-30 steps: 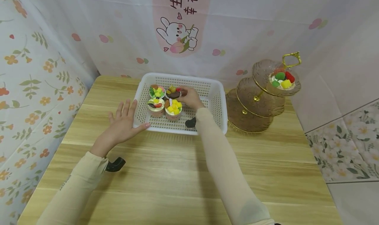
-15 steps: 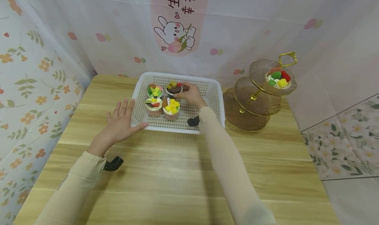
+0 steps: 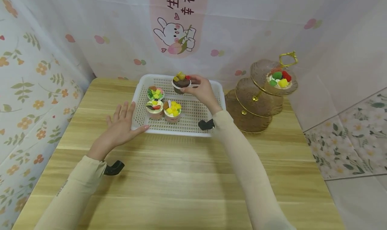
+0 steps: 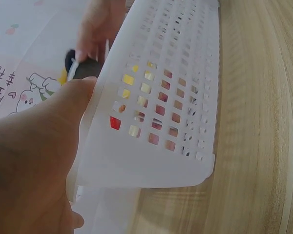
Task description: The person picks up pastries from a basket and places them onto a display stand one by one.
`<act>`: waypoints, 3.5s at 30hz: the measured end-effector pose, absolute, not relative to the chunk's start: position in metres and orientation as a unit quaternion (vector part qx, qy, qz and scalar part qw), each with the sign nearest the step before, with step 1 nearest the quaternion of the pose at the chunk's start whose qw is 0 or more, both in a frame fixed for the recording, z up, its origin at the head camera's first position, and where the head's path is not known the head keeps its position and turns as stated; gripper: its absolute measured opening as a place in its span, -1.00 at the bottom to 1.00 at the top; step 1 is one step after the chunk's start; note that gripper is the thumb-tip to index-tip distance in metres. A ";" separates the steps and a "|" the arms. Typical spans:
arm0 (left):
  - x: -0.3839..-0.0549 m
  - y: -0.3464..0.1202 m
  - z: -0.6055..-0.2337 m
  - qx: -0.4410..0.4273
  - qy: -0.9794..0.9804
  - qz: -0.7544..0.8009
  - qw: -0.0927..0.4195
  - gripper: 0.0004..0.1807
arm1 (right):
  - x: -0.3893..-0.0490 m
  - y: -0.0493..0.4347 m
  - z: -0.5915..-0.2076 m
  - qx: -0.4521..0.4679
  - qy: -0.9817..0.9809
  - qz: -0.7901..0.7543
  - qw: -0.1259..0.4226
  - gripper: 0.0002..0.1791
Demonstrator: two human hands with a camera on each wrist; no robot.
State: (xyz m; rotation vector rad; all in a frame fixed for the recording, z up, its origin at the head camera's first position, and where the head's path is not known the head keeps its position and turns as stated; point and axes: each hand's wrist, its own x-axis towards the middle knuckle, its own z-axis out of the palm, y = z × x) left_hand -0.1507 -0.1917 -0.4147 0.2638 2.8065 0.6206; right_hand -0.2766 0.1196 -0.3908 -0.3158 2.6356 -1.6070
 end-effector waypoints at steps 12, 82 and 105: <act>-0.151 -0.191 -0.414 0.095 0.963 0.214 0.134 0.21 | -0.232 0.155 -0.360 -0.075 0.828 -0.554 -0.047 -0.35; -0.148 -0.190 -0.415 0.100 0.963 0.218 0.120 0.21 | -0.147 0.279 -0.386 0.271 0.810 -0.410 -0.318 -0.36; -0.148 -0.191 -0.415 0.100 0.962 0.223 0.121 0.21 | -0.157 0.284 -0.395 0.245 0.830 -0.376 -0.331 -0.35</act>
